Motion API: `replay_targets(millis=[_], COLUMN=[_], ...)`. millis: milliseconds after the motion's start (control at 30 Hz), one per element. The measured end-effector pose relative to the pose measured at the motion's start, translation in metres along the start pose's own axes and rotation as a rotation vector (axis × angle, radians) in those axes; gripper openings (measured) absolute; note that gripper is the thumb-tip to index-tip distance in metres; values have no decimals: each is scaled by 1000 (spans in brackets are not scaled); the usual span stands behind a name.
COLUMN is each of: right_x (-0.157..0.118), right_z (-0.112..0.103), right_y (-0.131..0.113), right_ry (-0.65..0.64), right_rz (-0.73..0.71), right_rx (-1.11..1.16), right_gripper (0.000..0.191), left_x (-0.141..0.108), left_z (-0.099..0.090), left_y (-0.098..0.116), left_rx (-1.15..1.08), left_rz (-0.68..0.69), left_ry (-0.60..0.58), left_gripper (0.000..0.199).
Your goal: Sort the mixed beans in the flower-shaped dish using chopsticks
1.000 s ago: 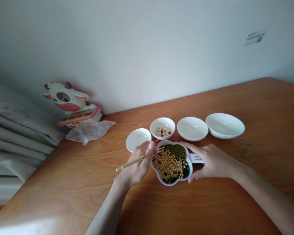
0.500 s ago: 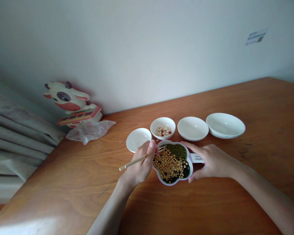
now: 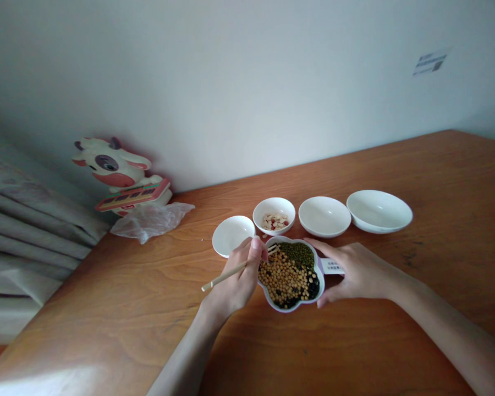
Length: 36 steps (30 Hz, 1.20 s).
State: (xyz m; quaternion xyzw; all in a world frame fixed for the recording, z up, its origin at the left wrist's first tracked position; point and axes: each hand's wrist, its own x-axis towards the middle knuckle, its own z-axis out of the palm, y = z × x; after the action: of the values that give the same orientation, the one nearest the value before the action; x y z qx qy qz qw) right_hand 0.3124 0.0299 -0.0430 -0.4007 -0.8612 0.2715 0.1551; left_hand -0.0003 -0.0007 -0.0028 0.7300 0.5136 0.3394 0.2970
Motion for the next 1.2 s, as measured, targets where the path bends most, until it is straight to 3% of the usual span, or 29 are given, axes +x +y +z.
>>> replay_targets(millis=[233,733,967,1200], right_x=[1,0,0,-1], right_z=[0,2,2,2], right_y=[0,2,1,3], right_ry=[-6,0,-13,-9], right_rz=[-7,-1,20,14], right_rx=[-8,-29,-34,-29], right_gripper=[132,134,135,134], left_x=[-1,5,5,17], left_z=[2,5,2,-2], left_y=[3,-5,-3,-6], left_rx=[25,66,68,-19], left_rz=[33,132,179,258], left_ry=[-32,23,120,319], left_gripper=[58,56,58,62])
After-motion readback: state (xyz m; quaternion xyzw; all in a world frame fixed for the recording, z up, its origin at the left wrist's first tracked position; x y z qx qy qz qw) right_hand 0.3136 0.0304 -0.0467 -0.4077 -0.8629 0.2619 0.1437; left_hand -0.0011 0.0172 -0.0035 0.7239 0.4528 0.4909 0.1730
